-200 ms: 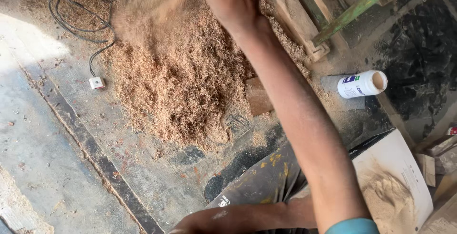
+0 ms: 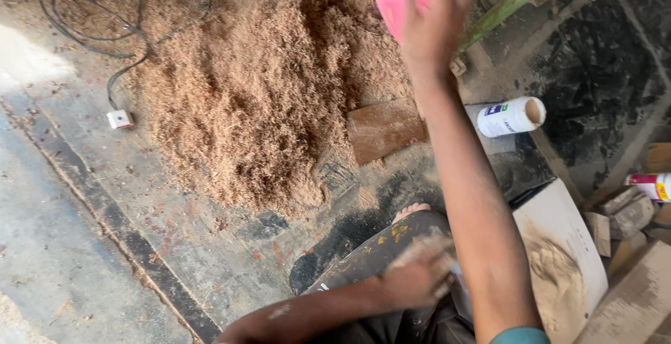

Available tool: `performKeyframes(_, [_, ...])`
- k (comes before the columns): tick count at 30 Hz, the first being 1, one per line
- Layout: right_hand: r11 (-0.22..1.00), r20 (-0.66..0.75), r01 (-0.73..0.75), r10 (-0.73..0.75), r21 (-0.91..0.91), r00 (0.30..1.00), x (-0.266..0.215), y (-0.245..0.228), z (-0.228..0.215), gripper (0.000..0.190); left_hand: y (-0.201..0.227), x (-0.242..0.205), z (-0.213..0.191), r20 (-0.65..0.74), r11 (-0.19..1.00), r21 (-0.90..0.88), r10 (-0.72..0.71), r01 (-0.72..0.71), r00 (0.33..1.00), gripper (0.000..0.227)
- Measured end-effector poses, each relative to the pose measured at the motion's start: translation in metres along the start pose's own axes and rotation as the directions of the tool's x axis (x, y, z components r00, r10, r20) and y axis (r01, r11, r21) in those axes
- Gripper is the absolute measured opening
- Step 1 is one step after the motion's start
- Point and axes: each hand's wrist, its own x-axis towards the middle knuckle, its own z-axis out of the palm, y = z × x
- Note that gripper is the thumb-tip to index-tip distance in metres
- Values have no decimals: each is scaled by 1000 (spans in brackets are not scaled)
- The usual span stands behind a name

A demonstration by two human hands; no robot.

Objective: The person scoops sawdust from a pile on the floor into a pink sieve and sifts it over a white box. They shake the sieve to separate fine dust from larger particles, then use their hands to mix the contents inside the sieve. The person repeats this process, adding more sawdust to the sieve.

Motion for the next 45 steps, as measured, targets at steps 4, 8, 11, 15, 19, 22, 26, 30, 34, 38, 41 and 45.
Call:
performKeyframes(4, [658, 94, -719, 720, 222, 688, -97, 86, -109, 55, -76, 31, -22, -118, 925, 93, -357, 368, 927, 40])
performKeyframes(8, [424, -118, -802, 902, 420, 414, -203, 110, -188, 53, -188, 103, -47, 160, 611, 659, -684, 438, 712, 114])
performKeyframes(11, [265, -178, -822, 963, 503, 201, -259, 103, -208, 50, -237, 142, -54, 182, 585, 684, -715, 436, 675, 132])
performKeyframes(15, [-77, -153, -723, 957, 686, -248, -307, 87, -227, 50, -261, 158, -39, 297, 530, 802, -754, 275, 586, 140])
performKeyframes(19, [-32, -197, -709, 951, 704, -239, -364, 95, -252, 48, -294, 147, -9, 246, 470, 844, -766, 258, 594, 108])
performKeyframes(22, [-43, -190, -755, 957, 654, -218, -405, 98, -267, 50, -328, 137, 10, 158, 349, 930, -658, 113, 736, 90])
performKeyframes(26, [-175, -69, -754, 957, 633, -281, -432, 106, -266, 69, -313, 147, 2, 225, 404, 907, -703, 118, 675, 84])
performKeyframes(30, [12, -194, -988, 981, 152, -18, -438, 104, -271, 99, -245, 195, -44, 120, 454, 821, -731, 347, 672, 57])
performKeyframes(34, [149, -165, -970, 969, -192, 182, -412, 68, -277, 99, -199, 218, -61, -29, 381, 905, -385, 188, 923, 54])
performKeyframes(38, [-41, 225, -942, 974, 334, 37, -357, 46, -251, 78, -159, 224, -40, -87, 516, 763, -514, 389, 853, 53])
performKeyframes(41, [-324, 559, -805, 829, 497, 12, -323, 60, -218, 61, -133, 191, 10, 236, 478, 876, -541, 64, 807, 47])
performKeyframes(45, [-445, 335, -885, 861, 138, -382, -313, 85, -190, 45, -146, 145, 53, 360, 653, 753, -304, -82, 882, 49])
